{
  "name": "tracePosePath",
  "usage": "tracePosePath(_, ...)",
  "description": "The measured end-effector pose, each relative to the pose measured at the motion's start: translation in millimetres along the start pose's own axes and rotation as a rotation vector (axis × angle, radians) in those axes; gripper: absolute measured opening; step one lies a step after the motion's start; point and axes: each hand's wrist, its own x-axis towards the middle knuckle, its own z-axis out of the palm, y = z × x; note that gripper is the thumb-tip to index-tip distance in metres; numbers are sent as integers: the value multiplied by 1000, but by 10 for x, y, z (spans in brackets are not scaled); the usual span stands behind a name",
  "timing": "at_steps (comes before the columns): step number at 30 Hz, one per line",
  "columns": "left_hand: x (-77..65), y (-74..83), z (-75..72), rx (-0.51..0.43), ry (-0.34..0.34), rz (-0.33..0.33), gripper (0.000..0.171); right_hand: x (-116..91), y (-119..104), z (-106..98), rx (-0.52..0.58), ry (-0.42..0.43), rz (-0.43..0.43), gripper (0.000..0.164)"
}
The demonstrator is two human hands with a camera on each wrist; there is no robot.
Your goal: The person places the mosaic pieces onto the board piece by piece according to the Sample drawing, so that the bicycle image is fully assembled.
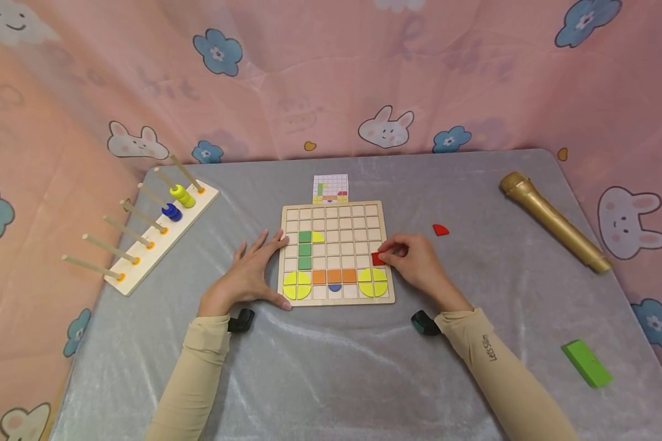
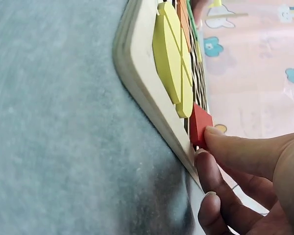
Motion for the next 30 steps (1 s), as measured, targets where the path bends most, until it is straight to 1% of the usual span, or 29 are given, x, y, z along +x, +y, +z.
tracePosePath(4,5,0,0,-1,-1,1,145,-5,-8,-1,-4,-18,-3,15)
tracePosePath(7,4,4,-2,-4,-2,4,144,-10,-6,5,-7,-17,-9,14)
tracePosePath(14,-6,2,-4,-9,-1,6,144,-4,8,41,-7,26,-60,7)
tracePosePath(16,-9,4,-5,-12,-1,6,144,-4,9,48,-6,35,-68,7)
tracePosePath(19,-14,10,-13,-15,0,8,145,-4,29,41,3,57,-57,9)
tracePosePath(22,-13,16,-15,-15,2,10,145,7,77,5,7,110,-49,9)
tracePosePath(26,-7,11,-11,-17,2,8,145,44,167,-103,-21,236,-60,10)
tracePosePath(28,-5,3,-7,-17,2,8,145,63,215,-176,-35,296,-48,12)
tracePosePath(30,-4,-5,-5,-15,3,8,145,76,268,-252,-45,339,-26,15)
